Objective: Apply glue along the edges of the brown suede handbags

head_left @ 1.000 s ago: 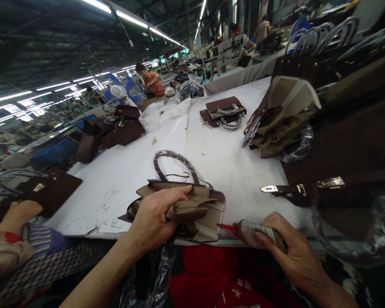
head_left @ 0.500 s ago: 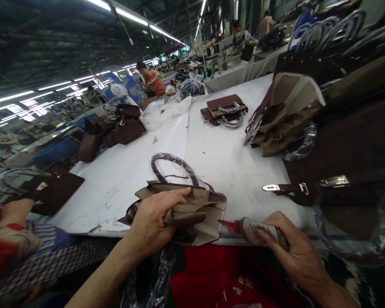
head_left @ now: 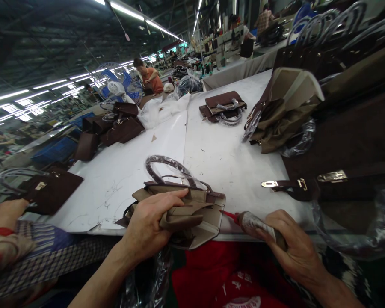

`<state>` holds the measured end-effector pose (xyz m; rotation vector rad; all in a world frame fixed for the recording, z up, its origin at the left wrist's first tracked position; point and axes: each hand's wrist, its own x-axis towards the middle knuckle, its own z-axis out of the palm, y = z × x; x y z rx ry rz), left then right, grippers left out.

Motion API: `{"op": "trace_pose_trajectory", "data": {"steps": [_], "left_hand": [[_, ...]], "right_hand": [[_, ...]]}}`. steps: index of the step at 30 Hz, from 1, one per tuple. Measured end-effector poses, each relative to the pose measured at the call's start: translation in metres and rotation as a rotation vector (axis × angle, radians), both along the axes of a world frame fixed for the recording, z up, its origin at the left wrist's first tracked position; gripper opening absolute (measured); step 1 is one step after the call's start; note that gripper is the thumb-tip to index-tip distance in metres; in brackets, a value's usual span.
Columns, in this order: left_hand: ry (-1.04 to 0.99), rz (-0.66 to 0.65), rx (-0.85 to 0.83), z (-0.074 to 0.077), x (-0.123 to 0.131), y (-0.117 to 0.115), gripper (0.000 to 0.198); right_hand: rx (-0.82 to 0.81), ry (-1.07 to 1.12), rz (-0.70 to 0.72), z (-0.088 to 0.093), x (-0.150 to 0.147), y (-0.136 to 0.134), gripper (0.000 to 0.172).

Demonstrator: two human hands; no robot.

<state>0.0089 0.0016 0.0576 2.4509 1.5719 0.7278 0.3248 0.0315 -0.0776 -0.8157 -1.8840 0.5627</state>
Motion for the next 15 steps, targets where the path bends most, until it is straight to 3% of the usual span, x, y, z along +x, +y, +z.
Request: {"op": "trace_pose_trajectory", "data": {"steps": [3,7,12,15], "left_hand": [[-0.002,-0.002,0.003,-0.001,0.0,-0.001,0.014],[-0.009,-0.001,0.015,0.0,0.001,0.0,0.013],[-0.006,-0.014,0.029,0.001,0.001,-0.001,0.013],[0.006,-0.022,0.025,0.0,0.0,-0.002,0.013]], "right_hand": [[0.01,0.017,0.112,-0.002,0.0,0.0,0.01],[0.079,0.012,0.031,-0.005,0.002,-0.001,0.016],[0.048,-0.01,0.12,-0.01,0.003,-0.007,0.016],[0.048,0.001,0.05,-0.012,0.002,-0.009,0.015]]}}
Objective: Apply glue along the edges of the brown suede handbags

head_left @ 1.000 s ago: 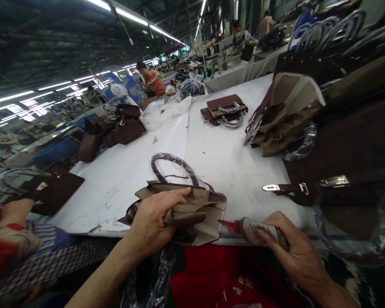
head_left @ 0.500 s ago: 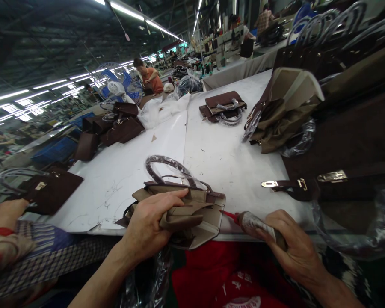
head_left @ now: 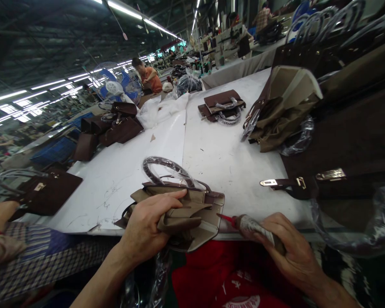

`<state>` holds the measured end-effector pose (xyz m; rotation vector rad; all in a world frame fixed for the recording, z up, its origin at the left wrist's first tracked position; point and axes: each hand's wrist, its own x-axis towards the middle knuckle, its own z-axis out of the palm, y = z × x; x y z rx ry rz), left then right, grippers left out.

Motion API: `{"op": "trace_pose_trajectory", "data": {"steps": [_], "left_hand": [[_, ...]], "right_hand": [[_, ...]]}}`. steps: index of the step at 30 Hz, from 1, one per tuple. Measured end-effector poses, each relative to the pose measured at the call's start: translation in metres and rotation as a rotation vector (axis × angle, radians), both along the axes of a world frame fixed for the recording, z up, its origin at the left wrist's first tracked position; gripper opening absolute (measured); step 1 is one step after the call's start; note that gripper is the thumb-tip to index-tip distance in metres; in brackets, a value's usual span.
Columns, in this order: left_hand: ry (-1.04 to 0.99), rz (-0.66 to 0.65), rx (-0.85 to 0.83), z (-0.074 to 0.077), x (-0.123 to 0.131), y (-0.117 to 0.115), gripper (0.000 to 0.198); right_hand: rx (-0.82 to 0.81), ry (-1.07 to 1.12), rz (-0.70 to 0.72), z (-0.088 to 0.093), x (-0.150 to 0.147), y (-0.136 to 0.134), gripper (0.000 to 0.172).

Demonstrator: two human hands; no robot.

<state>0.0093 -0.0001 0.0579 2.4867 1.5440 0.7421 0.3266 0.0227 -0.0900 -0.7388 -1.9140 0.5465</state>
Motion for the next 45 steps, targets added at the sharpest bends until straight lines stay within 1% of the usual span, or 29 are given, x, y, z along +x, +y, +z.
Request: {"op": "trace_pose_trajectory", "data": {"steps": [1,4,5,9,10,12,14,18,19,22,23,27,28,30,32,33,35,37,40,42,45], "left_hand": [[-0.001,-0.003,-0.003,0.0,0.0,0.0,0.013],[-0.006,-0.003,-0.005,0.001,0.0,-0.002,0.013],[-0.005,-0.001,-0.002,0.001,0.0,-0.002,0.013],[-0.001,-0.003,0.015,0.001,0.0,-0.004,0.011],[-0.002,-0.004,0.015,0.001,0.001,-0.004,0.011],[-0.003,-0.002,0.012,0.001,0.001,-0.005,0.011],[-0.001,0.002,0.007,0.001,0.001,-0.005,0.011],[-0.003,0.003,0.001,0.002,0.001,-0.005,0.01],[-0.005,0.002,0.001,0.002,0.001,-0.005,0.01],[-0.007,0.006,0.001,0.002,0.002,-0.005,0.01],[-0.006,0.007,0.001,0.002,0.002,-0.005,0.01],[-0.003,0.002,0.005,0.003,0.002,-0.004,0.009],[0.0,0.001,0.004,0.003,0.002,-0.004,0.009],[0.008,0.003,0.0,0.003,0.002,-0.004,0.009],[0.015,0.004,-0.002,0.003,0.002,-0.005,0.009],[0.018,0.004,-0.001,0.002,0.002,-0.005,0.01],[0.02,0.002,-0.003,0.002,0.001,-0.006,0.01],[0.02,0.002,-0.005,0.003,0.001,-0.008,0.01],[0.02,0.008,-0.002,0.003,0.002,-0.009,0.011],[0.026,0.012,0.0,0.003,0.002,-0.01,0.011],[0.028,0.008,0.001,0.003,0.002,-0.011,0.012]], "right_hand": [[-0.005,-0.002,-0.005,0.0,0.0,0.0,0.014],[-0.01,-0.023,0.057,0.003,-0.001,0.003,0.013],[-0.005,-0.024,0.058,0.004,0.0,0.004,0.013],[-0.011,-0.003,-0.052,0.007,0.003,0.005,0.012],[-0.023,-0.001,-0.044,0.007,0.004,0.004,0.012],[-0.044,-0.006,0.029,0.006,0.005,0.002,0.015],[-0.033,-0.014,0.074,0.006,0.005,-0.001,0.018],[0.02,-0.022,0.002,0.009,0.004,0.0,0.02],[0.018,-0.024,0.007,0.009,0.003,0.0,0.02],[0.011,-0.035,0.078,0.01,0.002,0.001,0.02],[0.023,-0.038,0.079,0.01,0.001,0.002,0.021],[0.056,-0.027,-0.014,0.01,0.001,0.002,0.019],[0.041,-0.024,-0.005,0.01,0.001,0.001,0.018],[0.006,-0.02,0.06,0.011,0.002,-0.002,0.017],[0.006,-0.031,0.103,0.01,0.002,-0.006,0.019],[0.024,-0.04,0.093,0.01,0.002,-0.008,0.021],[0.056,-0.05,0.03,0.01,0.003,-0.011,0.025],[0.039,-0.041,-0.005,0.011,0.003,-0.013,0.025],[-0.01,-0.026,0.062,0.013,0.001,-0.014,0.026],[0.008,-0.038,0.066,0.015,-0.001,-0.013,0.027],[0.054,-0.051,-0.036,0.016,-0.003,-0.011,0.024]]}}
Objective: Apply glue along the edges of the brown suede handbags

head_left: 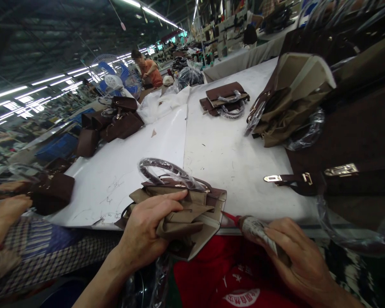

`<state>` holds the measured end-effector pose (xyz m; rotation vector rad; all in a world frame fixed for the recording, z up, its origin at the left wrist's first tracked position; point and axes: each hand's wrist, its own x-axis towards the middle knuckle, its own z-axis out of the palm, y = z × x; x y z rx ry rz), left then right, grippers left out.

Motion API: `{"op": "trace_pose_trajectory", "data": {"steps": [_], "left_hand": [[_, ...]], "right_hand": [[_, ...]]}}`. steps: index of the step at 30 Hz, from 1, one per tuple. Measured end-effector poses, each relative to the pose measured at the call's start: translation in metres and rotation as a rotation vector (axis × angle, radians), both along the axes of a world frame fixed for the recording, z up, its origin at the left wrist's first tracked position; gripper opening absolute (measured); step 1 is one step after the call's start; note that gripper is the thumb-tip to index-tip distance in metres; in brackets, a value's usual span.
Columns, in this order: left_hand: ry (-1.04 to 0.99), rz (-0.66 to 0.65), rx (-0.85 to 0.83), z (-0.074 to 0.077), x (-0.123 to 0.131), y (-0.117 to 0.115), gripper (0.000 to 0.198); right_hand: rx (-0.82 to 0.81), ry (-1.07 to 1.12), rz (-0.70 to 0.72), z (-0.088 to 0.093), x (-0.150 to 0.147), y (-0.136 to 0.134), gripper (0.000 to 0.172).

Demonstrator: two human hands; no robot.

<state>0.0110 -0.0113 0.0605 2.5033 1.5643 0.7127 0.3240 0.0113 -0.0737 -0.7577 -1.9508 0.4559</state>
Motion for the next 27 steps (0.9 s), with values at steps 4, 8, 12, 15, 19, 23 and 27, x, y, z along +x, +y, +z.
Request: {"op": "trace_pose_trajectory", "data": {"steps": [4,8,12,15,19,23,27], "left_hand": [[-0.001,0.001,-0.01,0.0,0.0,-0.002,0.012],[-0.002,0.005,-0.014,0.0,0.001,-0.004,0.012],[-0.02,0.0,-0.013,-0.003,0.001,-0.008,0.013],[-0.022,0.005,0.001,-0.005,0.0,-0.011,0.013],[-0.023,0.007,0.02,-0.008,0.001,-0.015,0.01],[-0.005,-0.01,0.066,-0.011,0.001,-0.023,0.012],[-0.012,-0.007,0.082,-0.018,-0.002,-0.033,0.019]], "right_hand": [[-0.048,0.001,0.063,0.002,0.001,0.001,0.021],[-0.008,-0.014,0.035,0.002,0.002,0.001,0.021],[-0.026,0.016,0.026,0.003,0.0,0.003,0.02],[-0.018,0.027,0.047,0.002,0.0,0.005,0.02],[-0.03,0.033,-0.038,-0.001,0.001,0.005,0.02],[-0.078,0.055,-0.014,-0.003,0.001,0.005,0.015],[-0.082,0.052,-0.052,-0.004,0.001,0.01,0.011]]}}
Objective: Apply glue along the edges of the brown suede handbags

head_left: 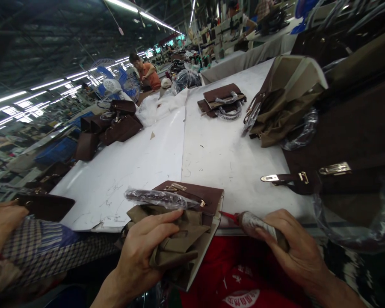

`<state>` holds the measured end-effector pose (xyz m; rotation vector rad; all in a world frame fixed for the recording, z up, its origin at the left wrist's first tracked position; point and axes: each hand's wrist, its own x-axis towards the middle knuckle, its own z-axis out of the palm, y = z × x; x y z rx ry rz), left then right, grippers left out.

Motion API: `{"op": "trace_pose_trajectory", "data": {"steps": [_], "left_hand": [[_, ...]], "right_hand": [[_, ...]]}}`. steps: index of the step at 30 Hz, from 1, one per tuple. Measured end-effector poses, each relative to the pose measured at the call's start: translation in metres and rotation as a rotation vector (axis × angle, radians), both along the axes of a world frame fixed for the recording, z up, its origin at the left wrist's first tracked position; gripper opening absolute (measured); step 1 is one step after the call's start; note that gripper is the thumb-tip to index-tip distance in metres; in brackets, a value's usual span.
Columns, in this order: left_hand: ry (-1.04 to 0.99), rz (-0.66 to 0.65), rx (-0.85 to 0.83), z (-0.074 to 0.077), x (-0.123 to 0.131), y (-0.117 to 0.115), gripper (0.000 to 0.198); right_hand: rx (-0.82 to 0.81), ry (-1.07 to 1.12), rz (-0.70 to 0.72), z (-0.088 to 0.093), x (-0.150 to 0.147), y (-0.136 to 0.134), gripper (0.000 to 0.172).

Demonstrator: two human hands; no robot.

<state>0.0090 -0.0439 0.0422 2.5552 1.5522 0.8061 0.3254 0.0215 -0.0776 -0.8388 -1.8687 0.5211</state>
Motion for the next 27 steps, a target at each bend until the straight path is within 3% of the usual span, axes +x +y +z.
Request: {"op": "trace_pose_trajectory", "data": {"steps": [2,7,11,15,21,27], "left_hand": [[-0.014,0.008,-0.002,-0.004,-0.002,-0.004,0.023],[-0.015,0.014,-0.002,-0.008,-0.004,-0.007,0.024],[0.011,0.012,0.017,-0.006,-0.002,-0.007,0.024],[0.026,0.014,0.017,-0.011,-0.003,-0.013,0.027],[0.044,0.02,0.013,-0.021,-0.008,-0.026,0.031],[0.064,0.042,0.058,-0.029,-0.011,-0.036,0.038]], "right_hand": [[-0.008,-0.001,-0.035,0.0,0.0,0.002,0.009],[-0.031,0.0,0.045,-0.002,-0.001,0.005,0.01],[0.015,0.011,-0.091,0.0,-0.002,0.005,0.008],[-0.122,0.024,-0.077,0.007,0.0,-0.002,0.002],[-0.356,0.01,-0.064,0.009,-0.001,-0.011,0.009],[-0.289,0.027,-0.123,0.008,-0.002,-0.01,0.012]]}}
